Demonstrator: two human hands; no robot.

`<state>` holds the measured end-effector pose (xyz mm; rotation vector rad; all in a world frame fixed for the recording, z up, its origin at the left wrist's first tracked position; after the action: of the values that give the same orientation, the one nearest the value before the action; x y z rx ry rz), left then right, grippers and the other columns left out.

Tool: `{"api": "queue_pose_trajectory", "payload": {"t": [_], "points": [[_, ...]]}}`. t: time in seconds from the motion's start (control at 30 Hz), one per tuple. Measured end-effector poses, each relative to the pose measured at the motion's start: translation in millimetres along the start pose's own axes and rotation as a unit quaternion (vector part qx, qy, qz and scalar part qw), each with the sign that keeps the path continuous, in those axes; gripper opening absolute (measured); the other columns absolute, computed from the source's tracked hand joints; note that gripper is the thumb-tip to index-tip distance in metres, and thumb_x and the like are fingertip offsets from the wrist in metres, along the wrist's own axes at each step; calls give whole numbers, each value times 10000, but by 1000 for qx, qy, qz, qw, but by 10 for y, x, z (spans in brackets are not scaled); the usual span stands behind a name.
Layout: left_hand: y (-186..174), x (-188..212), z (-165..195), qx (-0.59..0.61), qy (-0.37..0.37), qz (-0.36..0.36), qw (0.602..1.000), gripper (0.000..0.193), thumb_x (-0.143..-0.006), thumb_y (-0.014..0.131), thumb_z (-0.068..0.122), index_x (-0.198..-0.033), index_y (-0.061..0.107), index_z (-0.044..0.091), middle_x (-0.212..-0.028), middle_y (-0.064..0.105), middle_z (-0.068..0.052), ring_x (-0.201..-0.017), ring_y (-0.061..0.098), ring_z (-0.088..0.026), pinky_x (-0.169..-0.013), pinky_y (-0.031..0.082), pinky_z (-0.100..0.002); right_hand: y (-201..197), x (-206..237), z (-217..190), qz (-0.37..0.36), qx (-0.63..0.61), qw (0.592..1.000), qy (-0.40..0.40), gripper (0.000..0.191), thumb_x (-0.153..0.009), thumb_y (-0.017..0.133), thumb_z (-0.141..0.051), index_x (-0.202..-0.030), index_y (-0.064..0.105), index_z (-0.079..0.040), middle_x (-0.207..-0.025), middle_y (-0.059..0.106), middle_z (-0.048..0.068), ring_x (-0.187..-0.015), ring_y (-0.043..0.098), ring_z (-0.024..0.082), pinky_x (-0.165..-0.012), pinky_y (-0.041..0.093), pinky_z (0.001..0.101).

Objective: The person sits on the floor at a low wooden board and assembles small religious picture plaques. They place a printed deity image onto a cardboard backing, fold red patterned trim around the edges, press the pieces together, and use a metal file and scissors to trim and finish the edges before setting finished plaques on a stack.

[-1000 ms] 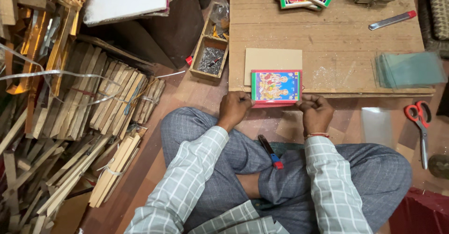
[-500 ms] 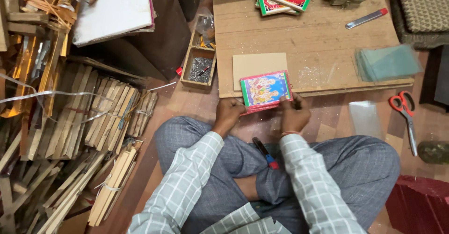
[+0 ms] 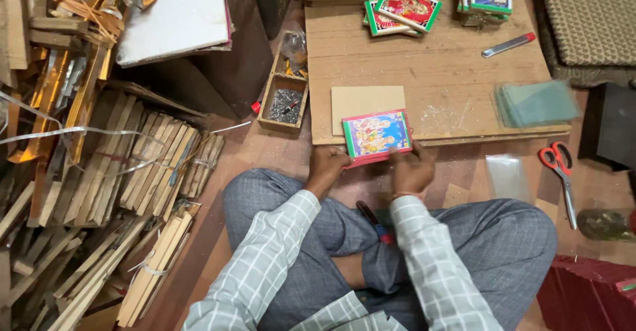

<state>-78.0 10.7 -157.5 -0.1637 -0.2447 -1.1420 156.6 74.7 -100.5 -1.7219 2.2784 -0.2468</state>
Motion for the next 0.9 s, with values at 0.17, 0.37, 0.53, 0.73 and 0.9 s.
{"api": "queue_pose_trajectory", "payload": {"t": [0.17, 0.37, 0.53, 0.73, 0.9], "points": [[16, 13, 81, 19, 2, -11, 1000, 139, -773, 757, 68, -681, 702, -21, -613, 665, -59, -515, 594, -115, -473, 460, -281, -148, -344, 256, 10, -74, 995, 64, 234, -857, 828, -47, -1065, 804, 56, -979, 796, 117, -860, 699, 158, -831, 549, 288], [139, 51, -30, 107, -54, -35, 992, 92, -783, 768, 78, -755, 716, 8, -699, 703, -51, -587, 630, -114, -510, 505, -272, 267, 242, 345, -31, -404, 875, 265, 204, -912, 806, -144, -1097, 747, -81, -928, 681, 20, -722, 561, 154, -610, 411, 317], [284, 155, -100, 109, -14, -48, 993, 143, -812, 788, 121, -753, 708, 19, -698, 687, -32, -612, 603, -92, -545, 477, -263, 625, 678, 310, -57, -400, 833, 377, 194, -829, 746, -60, -1017, 702, -52, -859, 713, 34, -695, 679, 165, -604, 542, 325], [256, 418, 481, 37, 69, -30, 996, 208, -877, 757, 208, -925, 756, 6, -769, 708, -25, -691, 638, -125, -619, 508, -297, 268, 81, -168, -135, -242, 951, 134, 136, -751, 770, 44, -885, 759, 26, -811, 767, 85, -670, 699, 172, -645, 563, 294], [-210, 716, 1713, -169, 369, 182, 896, 358, -856, 775, 166, -1161, 694, -3, -1148, 702, -176, -1072, 672, -328, -910, 527, -385, 66, -530, -925, -265, 129, 953, -73, 112, -734, 786, -51, -844, 777, -30, -718, 729, 122, -603, 646, 226, -735, 513, 416]]}}
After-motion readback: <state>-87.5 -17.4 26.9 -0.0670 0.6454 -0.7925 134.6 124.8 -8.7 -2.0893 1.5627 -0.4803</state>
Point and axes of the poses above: each hand's wrist, its own x-axis away from the middle knuckle, its own y-axis out of the palm, z = x × y, the point moved 8 cm from there along -x, towards the middle knuckle
